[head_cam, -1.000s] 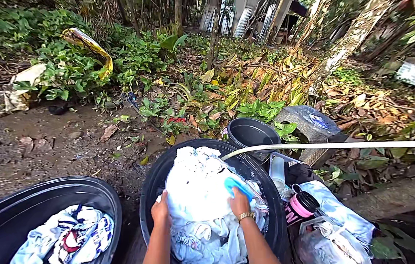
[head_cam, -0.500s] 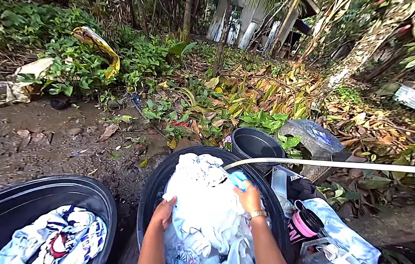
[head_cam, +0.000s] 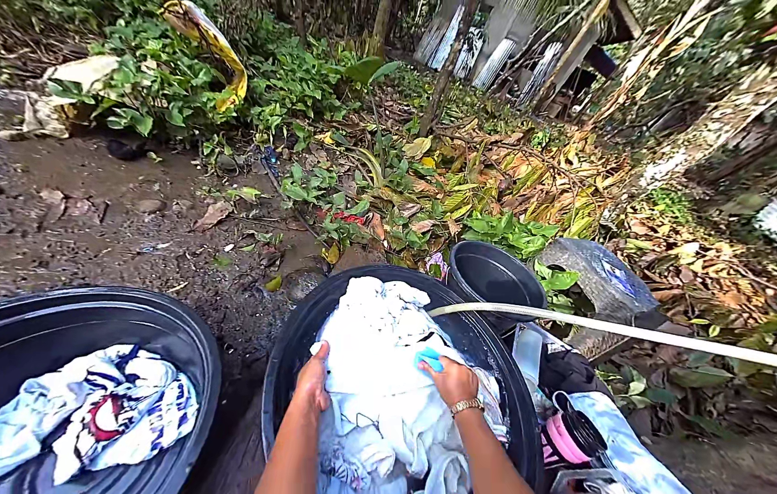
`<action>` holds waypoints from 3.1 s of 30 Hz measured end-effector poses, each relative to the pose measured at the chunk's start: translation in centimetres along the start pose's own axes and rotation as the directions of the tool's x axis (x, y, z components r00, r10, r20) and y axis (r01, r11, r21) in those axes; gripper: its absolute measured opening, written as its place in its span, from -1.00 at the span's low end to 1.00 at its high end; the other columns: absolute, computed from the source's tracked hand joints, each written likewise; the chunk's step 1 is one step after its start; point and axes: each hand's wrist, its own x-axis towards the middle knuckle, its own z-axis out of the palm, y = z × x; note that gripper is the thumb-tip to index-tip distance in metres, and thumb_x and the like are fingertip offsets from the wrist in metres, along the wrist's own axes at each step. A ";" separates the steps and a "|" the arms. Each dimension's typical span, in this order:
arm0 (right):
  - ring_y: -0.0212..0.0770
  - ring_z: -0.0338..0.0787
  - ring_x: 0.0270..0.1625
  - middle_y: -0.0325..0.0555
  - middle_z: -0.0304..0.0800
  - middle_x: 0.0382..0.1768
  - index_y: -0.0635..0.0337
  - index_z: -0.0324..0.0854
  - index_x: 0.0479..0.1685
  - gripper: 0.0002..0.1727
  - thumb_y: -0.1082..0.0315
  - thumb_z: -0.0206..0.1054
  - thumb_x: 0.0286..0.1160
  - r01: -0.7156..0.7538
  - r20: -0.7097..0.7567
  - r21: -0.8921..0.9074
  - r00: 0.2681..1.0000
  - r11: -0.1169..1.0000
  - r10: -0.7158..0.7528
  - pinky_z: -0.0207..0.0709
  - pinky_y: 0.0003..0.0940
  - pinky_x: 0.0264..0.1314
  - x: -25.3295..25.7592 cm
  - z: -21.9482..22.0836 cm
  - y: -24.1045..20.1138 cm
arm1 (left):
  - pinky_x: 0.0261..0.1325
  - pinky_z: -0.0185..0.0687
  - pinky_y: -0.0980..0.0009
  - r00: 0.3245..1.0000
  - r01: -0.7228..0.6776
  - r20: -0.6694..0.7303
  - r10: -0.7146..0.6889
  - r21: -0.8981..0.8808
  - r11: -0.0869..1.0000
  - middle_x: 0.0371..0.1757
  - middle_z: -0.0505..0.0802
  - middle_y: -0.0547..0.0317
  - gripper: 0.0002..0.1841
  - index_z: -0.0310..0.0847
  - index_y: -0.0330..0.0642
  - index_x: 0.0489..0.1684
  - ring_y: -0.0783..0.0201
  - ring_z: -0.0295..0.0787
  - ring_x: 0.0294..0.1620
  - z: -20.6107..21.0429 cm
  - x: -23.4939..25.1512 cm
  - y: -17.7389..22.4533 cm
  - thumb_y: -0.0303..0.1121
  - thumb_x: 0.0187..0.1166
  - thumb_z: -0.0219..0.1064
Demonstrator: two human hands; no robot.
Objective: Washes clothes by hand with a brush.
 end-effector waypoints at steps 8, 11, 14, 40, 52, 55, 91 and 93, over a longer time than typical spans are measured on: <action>0.26 0.93 -0.06 0.28 0.92 -0.24 0.44 0.84 -0.25 -0.43 -0.07 0.53 0.40 0.517 -0.254 0.162 0.845 0.840 -0.471 0.71 0.31 0.05 -0.5 4.6 -7.6 | 0.09 0.72 0.02 0.997 0.030 0.078 -0.014 -0.197 0.980 0.10 0.80 -0.08 -0.53 0.50 -0.20 0.39 0.08 0.78 0.06 -0.3 -0.6 1.1 -0.01 0.86 0.01; 0.31 0.80 0.33 0.31 0.86 0.15 0.30 0.75 0.26 -0.27 -0.27 0.28 0.61 0.035 0.038 -0.037 0.999 0.999 -0.034 0.51 0.35 0.43 2.6 1.0 1.1 | 0.20 0.66 -0.04 1.000 0.020 0.008 -0.019 -0.157 0.987 0.26 0.76 -0.13 -0.51 0.46 -0.20 0.49 0.04 0.74 0.21 0.2 -0.6 0.6 -0.01 0.85 0.05; 0.28 0.76 0.37 0.30 0.83 0.20 0.29 0.73 0.27 -0.24 -0.31 0.23 0.63 -0.024 0.080 -0.080 0.996 0.997 0.030 0.48 0.30 0.45 2.0 -2.5 0.4 | 0.30 0.60 -0.07 1.000 0.015 -0.012 -0.017 -0.135 0.991 0.34 0.72 -0.16 -0.48 0.44 -0.22 0.52 0.01 0.69 0.31 0.3 -0.2 0.3 0.00 0.84 0.07; 0.09 0.82 -0.15 0.25 0.83 -0.27 0.47 0.76 -0.15 -0.58 0.15 0.47 0.58 0.072 -0.313 0.737 0.918 0.672 0.246 0.64 0.15 0.09 -0.3 -1.3 -1.9 | 0.19 0.66 -0.04 1.000 0.024 0.016 -0.021 -0.168 0.985 0.25 0.76 -0.06 -0.54 0.46 -0.13 0.47 0.08 0.73 0.22 0.7 0.3 0.5 -0.01 0.83 0.05; -0.43 0.39 -0.65 -0.34 0.46 -0.63 0.20 0.63 -0.08 -0.72 0.21 0.52 0.48 -0.128 0.798 0.311 0.573 0.942 -0.186 0.34 -0.45 -0.51 -2.4 2.3 2.3 | 0.25 0.62 -0.05 1.000 -0.009 0.002 0.009 -0.136 0.991 0.31 0.74 -0.10 -0.54 0.47 -0.17 0.48 0.05 0.71 0.26 0.8 0.5 0.3 -0.07 0.80 0.14; -0.40 0.50 -0.59 -0.26 0.59 -0.54 0.21 0.66 0.00 -0.62 0.10 0.56 0.48 -0.118 0.806 0.200 0.583 0.973 -0.095 0.44 -0.41 -0.45 -2.4 6.3 0.9 | 0.26 0.62 -0.06 1.000 -0.014 -0.011 0.013 -0.134 0.991 0.32 0.73 -0.10 -0.54 0.48 -0.17 0.48 0.05 0.70 0.28 0.8 0.5 0.3 -0.05 0.81 0.13; 0.33 0.71 0.44 0.43 0.73 0.31 0.46 0.43 0.56 -0.30 0.09 0.42 0.63 -0.299 0.006 0.510 0.939 0.807 0.344 0.45 0.25 0.56 -0.6 2.0 -2.4 | 0.38 0.51 -0.01 0.952 -0.235 -0.172 0.255 0.128 0.964 0.36 0.69 -0.28 -0.48 0.48 -0.42 0.47 0.01 0.64 0.32 1.6 -3.0 -0.8 -0.09 0.91 -0.02; 0.30 0.77 0.35 0.42 0.78 0.21 0.51 0.50 0.46 -0.35 0.16 0.47 0.58 -0.131 -0.033 0.647 0.980 0.752 0.199 0.53 0.21 0.50 -3.3 1.4 -7.8 | 0.45 0.47 -0.03 0.946 -0.251 -0.175 0.272 0.133 0.959 0.43 0.65 -0.33 -0.46 0.43 -0.45 0.51 -0.03 0.61 0.40 1.8 -2.7 -2.3 -0.11 0.94 -0.08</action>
